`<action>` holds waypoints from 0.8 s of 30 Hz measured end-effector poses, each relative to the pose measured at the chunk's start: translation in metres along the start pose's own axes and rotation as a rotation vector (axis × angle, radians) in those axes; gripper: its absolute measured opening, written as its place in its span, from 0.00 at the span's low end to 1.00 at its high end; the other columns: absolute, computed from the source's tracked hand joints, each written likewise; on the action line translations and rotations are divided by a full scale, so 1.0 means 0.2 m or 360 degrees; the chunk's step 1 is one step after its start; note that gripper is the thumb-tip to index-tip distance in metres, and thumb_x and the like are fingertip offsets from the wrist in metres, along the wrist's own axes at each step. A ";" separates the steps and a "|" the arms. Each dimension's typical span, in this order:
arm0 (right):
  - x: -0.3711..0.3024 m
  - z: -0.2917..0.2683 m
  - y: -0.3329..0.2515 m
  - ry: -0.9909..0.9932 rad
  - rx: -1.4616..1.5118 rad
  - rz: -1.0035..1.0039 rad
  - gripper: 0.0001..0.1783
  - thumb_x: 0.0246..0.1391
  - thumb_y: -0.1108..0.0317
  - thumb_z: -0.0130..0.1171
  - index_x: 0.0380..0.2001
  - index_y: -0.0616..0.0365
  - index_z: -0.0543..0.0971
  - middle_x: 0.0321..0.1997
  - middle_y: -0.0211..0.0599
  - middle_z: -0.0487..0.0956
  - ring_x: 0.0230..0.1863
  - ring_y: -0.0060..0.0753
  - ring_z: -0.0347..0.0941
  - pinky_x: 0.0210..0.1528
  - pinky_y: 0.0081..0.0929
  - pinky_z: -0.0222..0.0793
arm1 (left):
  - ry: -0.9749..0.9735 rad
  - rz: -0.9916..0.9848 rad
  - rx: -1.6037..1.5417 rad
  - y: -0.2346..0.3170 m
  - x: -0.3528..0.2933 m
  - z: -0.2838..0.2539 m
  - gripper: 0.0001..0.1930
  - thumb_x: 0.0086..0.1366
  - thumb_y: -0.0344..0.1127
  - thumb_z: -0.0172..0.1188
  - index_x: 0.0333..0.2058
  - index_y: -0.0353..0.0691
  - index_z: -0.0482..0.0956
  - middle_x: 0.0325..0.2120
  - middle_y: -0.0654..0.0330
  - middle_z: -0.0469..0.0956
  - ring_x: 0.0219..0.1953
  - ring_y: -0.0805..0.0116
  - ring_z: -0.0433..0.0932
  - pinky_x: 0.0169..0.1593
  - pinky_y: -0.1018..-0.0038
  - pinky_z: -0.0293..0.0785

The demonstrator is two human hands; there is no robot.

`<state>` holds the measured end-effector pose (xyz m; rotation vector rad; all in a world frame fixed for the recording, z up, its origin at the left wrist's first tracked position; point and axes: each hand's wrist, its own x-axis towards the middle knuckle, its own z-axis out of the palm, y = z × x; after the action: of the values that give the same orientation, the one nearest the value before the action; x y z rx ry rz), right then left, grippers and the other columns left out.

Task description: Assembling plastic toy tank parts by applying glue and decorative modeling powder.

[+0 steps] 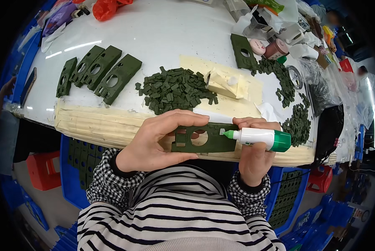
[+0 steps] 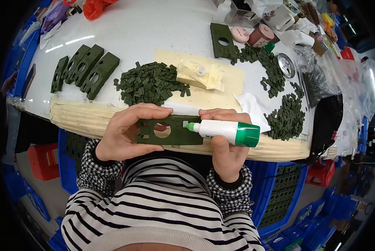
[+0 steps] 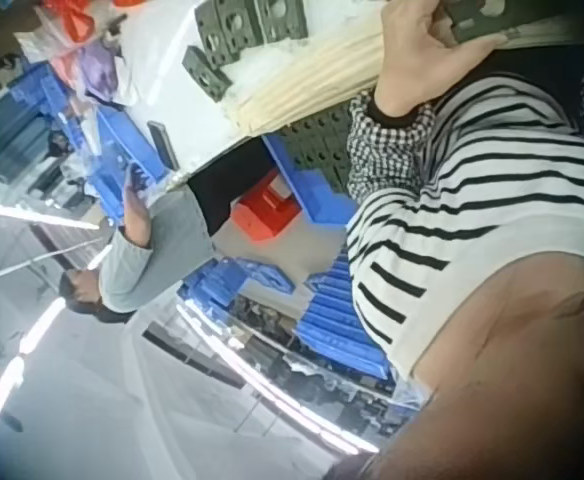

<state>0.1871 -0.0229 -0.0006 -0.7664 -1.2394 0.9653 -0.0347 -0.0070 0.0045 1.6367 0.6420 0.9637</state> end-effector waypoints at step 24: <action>-0.01 -0.01 0.02 -0.0032 -0.0073 -0.0062 0.23 0.54 0.57 0.60 0.41 0.66 0.67 0.39 0.51 0.75 0.45 0.42 0.74 0.49 0.34 0.70 | 0.0015 0.0098 0.0133 -0.01 0.00 -0.01 0.29 0.46 0.22 0.69 0.49 0.30 0.71 0.50 0.48 0.71 0.54 0.61 0.71 0.54 0.69 0.71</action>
<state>0.1876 -0.0238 -0.0046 -0.7675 -1.2933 0.9172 -0.0357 -0.0054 0.0030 1.7348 0.6492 1.0014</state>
